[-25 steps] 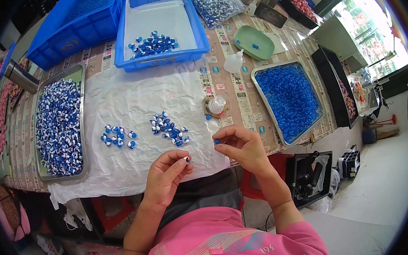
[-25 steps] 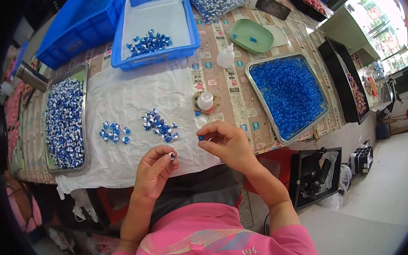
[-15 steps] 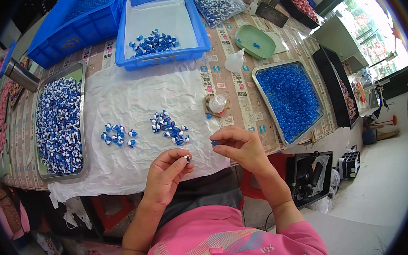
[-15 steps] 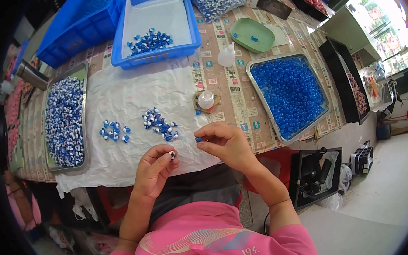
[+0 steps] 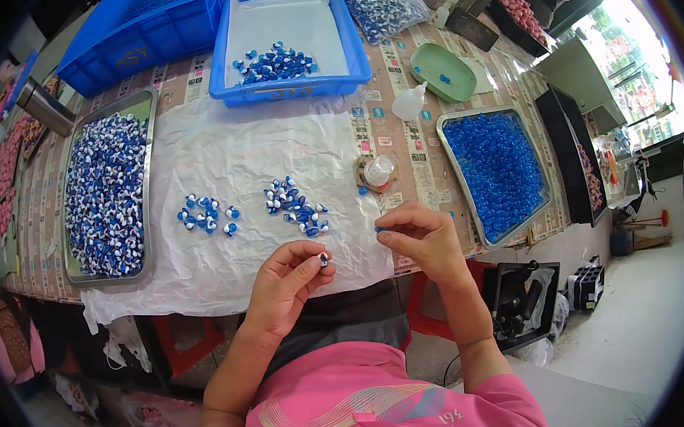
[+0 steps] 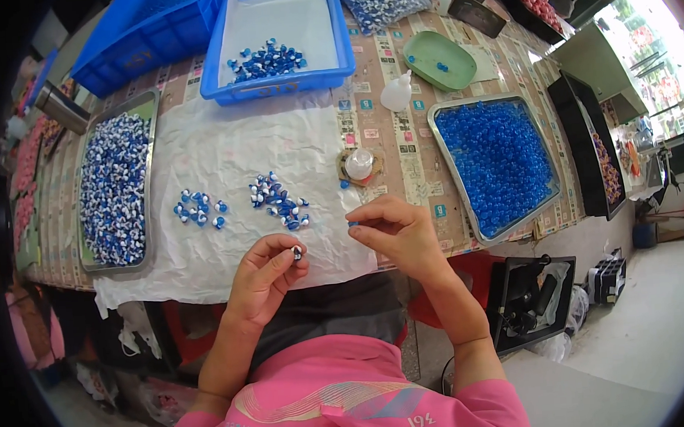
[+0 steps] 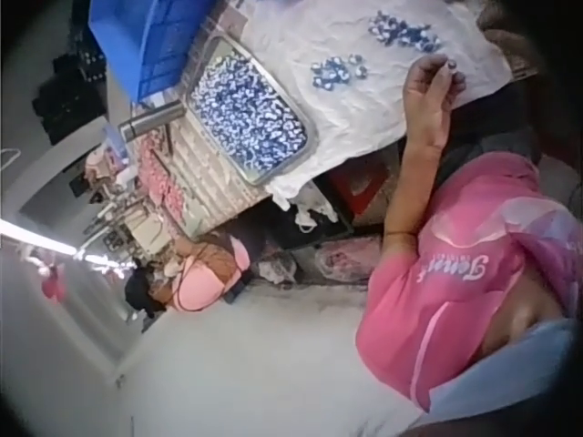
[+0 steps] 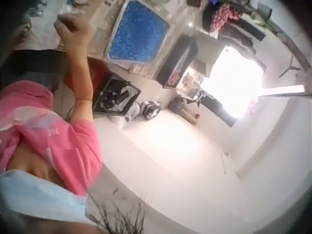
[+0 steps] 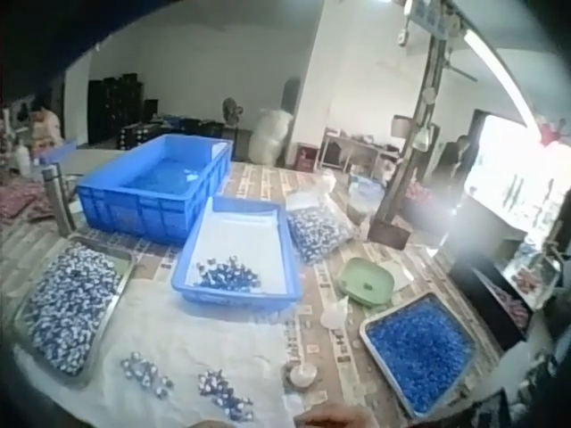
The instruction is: Assembling small white and blue plastic toy components using a small bottle of adhesive.
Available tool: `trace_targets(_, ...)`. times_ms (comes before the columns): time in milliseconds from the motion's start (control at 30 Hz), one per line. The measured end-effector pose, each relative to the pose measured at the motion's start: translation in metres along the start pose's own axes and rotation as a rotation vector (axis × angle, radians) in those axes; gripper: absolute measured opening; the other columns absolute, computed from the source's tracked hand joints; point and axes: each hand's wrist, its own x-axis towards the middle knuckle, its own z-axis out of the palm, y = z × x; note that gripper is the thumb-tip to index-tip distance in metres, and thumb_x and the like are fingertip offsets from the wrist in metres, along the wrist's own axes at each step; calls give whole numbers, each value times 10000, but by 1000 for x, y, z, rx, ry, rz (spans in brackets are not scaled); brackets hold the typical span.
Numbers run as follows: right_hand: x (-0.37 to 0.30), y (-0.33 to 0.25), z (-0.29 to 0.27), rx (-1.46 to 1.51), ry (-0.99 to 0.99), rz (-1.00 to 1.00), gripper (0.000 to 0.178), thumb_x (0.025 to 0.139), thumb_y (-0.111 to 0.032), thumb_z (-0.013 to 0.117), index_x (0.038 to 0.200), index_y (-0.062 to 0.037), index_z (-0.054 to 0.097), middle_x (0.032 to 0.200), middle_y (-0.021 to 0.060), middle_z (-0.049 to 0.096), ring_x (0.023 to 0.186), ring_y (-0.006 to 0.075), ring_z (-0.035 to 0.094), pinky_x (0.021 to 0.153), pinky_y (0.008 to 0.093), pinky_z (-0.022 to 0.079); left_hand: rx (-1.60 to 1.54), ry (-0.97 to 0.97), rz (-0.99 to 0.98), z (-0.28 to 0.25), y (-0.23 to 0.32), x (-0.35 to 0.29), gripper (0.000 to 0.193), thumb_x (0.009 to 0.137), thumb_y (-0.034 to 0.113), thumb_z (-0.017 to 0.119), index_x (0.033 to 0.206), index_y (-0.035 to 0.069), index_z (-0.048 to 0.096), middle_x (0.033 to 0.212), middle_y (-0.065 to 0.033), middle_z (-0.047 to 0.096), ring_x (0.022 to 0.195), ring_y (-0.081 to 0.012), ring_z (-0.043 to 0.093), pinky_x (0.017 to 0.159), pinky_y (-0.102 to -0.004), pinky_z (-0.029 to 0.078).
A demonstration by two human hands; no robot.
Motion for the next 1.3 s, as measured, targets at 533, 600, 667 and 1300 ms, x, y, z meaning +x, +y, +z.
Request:
trace_targets(533, 30, -20, -15, -229, 192, -222, 184, 789, 71, 717, 964, 14, 712, 960, 43, 662, 857, 93, 637, 742, 216, 511, -8, -84, 43, -8, -2, -2, 255, 913, -11, 617, 1167, 4, 613, 1060, -76, 659, 956, -166, 668, 888, -296, 546)
trace_targets(600, 38, -24, -16, -327, 227, -283, 182, 787, 62, 719, 962, 9, 713, 955, 45, 668, 848, 93, 639, 728, 218, 511, -12, -91, 50, -9, -2, -2, 262, 909, -15, 621, 1170, 4, 612, 1060, -76, 659, 958, -166, 668, 888, -297, 545)
trace_targets(667, 46, -30, -14, -512, 240, -357, 183, 774, 33, 728, 952, -9, 720, 911, 53, 685, 806, 100, 646, 687, 226, 511, 5, -100, 52, -10, -1, -2, 265, 908, -18, 621, 1173, 3, 611, 1060, -78, 658, 958, -166, 667, 890, -298, 545)
trace_targets(1300, 68, -41, -4, -847, 145, -495, 201, 736, 33, 735, 923, -41, 741, 860, 78, 706, 761, 166, 651, 647, 270, 536, -6, -71, 52, -14, 5, -8, 253, 901, -35, 611, 1150, 4, 608, 1051, -84, 656, 931, -170, 672, 861, -293, 547)
